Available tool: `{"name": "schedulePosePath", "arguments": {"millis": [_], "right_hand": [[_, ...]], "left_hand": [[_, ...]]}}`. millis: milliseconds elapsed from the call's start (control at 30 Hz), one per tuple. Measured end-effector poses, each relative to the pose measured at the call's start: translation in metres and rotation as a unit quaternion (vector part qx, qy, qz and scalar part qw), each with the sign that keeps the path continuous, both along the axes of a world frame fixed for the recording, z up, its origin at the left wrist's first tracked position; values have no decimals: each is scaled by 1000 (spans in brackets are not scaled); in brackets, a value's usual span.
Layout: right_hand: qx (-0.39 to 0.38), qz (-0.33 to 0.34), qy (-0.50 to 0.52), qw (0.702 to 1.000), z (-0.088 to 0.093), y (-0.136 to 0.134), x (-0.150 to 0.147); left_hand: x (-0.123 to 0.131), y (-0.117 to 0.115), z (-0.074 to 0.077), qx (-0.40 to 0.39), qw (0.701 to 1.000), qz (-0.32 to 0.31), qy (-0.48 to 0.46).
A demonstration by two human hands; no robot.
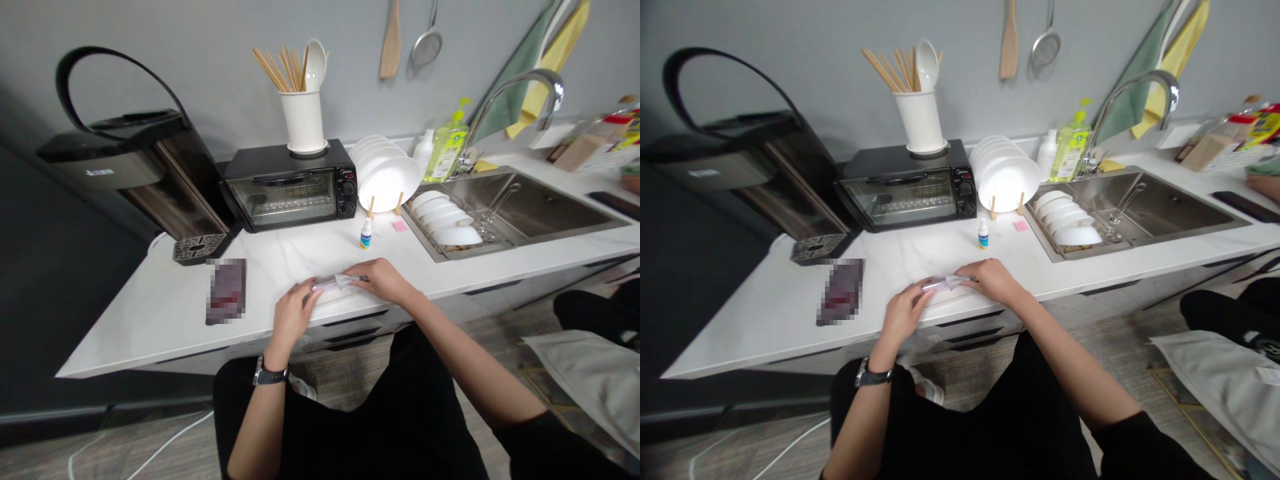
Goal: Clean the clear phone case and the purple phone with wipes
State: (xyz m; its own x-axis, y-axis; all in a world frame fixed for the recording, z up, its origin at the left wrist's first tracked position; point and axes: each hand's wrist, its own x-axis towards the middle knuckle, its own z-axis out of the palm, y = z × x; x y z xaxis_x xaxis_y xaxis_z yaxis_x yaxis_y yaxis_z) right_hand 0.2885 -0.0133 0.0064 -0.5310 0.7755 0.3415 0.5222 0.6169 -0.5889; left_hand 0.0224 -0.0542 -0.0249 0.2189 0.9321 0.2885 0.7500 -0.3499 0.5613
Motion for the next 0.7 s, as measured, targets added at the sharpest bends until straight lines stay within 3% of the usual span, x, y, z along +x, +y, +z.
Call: {"name": "schedulePosePath", "arguments": {"millis": [133,300,400,500,700], "right_hand": [[81,-26,-99,991,-2,-2,-7],[135,-103,-83,982,-23,-14,14],[158,-120,-46,979,-32,-23,31],[164,-93,-44,981,-36,-28,38],[188,-10,-93,978,-36,-23,23]], "left_hand": [[-5,13,7,-10,1000,-27,-2],[-15,20,7,28,996,-72,36],[-17,19,2,73,996,8,56],[-14,18,0,96,990,86,51],[-10,15,1,103,980,170,29]]}}
